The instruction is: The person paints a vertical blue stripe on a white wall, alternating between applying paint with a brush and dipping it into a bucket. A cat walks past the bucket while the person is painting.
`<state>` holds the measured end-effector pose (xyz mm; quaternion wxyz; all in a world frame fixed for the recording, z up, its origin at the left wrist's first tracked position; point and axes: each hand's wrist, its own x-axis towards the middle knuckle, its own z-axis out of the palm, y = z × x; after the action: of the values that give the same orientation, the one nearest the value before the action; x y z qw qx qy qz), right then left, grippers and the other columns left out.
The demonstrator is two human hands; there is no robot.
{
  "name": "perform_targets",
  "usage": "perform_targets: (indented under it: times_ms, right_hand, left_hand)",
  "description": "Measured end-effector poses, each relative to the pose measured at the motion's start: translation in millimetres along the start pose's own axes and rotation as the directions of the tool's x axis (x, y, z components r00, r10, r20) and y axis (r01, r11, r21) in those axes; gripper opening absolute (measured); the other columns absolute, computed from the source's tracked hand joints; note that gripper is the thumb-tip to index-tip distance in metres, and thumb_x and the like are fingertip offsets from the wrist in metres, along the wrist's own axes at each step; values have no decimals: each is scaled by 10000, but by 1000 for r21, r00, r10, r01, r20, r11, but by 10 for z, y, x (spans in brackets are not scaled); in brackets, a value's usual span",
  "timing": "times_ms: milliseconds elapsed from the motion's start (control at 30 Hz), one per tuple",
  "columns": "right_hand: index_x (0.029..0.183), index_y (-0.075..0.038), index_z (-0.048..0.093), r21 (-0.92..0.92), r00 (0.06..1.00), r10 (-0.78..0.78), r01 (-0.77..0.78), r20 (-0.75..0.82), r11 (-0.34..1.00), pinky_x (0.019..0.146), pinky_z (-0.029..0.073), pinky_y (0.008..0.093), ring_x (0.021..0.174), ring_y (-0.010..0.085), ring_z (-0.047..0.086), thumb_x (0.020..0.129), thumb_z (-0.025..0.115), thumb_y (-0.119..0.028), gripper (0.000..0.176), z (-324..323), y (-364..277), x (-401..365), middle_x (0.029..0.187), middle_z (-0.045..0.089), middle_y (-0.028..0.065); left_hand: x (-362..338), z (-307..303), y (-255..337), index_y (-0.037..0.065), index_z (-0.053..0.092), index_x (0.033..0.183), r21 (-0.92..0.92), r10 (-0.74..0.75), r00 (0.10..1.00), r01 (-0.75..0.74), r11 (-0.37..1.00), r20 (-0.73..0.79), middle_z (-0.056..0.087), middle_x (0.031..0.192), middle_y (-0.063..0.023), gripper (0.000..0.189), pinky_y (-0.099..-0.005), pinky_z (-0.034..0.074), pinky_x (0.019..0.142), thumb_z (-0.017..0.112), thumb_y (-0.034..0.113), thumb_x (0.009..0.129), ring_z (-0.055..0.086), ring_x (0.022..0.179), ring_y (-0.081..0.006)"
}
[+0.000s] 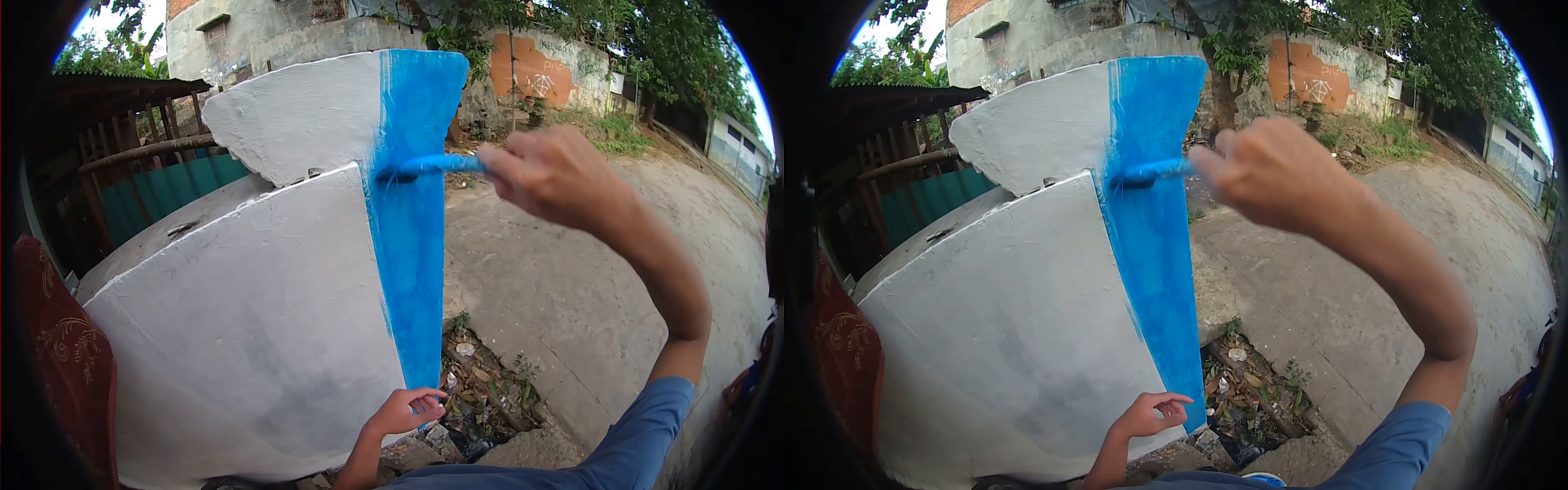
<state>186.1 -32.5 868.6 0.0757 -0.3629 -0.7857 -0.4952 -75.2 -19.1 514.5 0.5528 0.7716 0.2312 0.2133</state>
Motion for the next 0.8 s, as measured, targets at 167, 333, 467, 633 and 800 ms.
perform_targets:
  times_ms: [167, 333, 467, 633, 800]
  right_hand:
    - [814, -35, 630, -144, 976, 20, -52, -217, 988, 315, 294, 264, 396, 86, 390, 890, 609, -114, 111, -36, 325, 168, 519, 489, 8]
    - [945, -15, 670, -156, 911, 45, -118, -409, 981, 397, 436, 288, 451, 153, 527, 809, 703, -97, 162, -194, 483, 133, 623, 600, 63]
    - [952, -16, 662, -168, 884, 96, -192, -458, 967, 388, 433, 292, 455, 155, 529, 811, 703, -93, 166, -194, 471, 16, 620, 592, 61]
    - [884, -17, 625, -149, 932, 180, -235, -314, 960, 328, 349, 270, 414, 108, 437, 886, 629, -123, 106, 166, 356, -79, 558, 524, 28]
    - [864, -21, 584, -155, 988, 133, -144, -76, 977, 338, 351, 298, 431, 123, 477, 894, 556, -105, 93, 201, -84, -224, 547, 488, 29]
  left_hand:
    - [-81, -5, -25, 77, 668, 1156, -34, -9, 999, 8, 999, -44, 695, 878, -27, 336, -257, 507, 741, 738, 210, 856, 627, 785, -91]
    - [-100, -11, -6, 75, 667, 1155, -56, -29, 999, 27, 998, -37, 690, 875, -24, 334, -255, 505, 737, 739, 198, 853, 622, 784, -87]
    - [-84, -34, -22, 75, 667, 1154, -47, -16, 1000, 15, 999, -23, 689, 876, -23, 331, -256, 505, 737, 737, 196, 854, 622, 785, -86]
    - [-80, -54, -39, 75, 670, 1150, -22, -18, 999, 18, 1000, -30, 691, 874, -22, 325, -255, 503, 741, 734, 197, 856, 622, 787, -85]
    - [-41, -76, -52, 72, 668, 1158, -14, -23, 1000, 22, 1000, -18, 692, 874, -24, 334, -256, 506, 739, 736, 196, 855, 623, 788, -86]
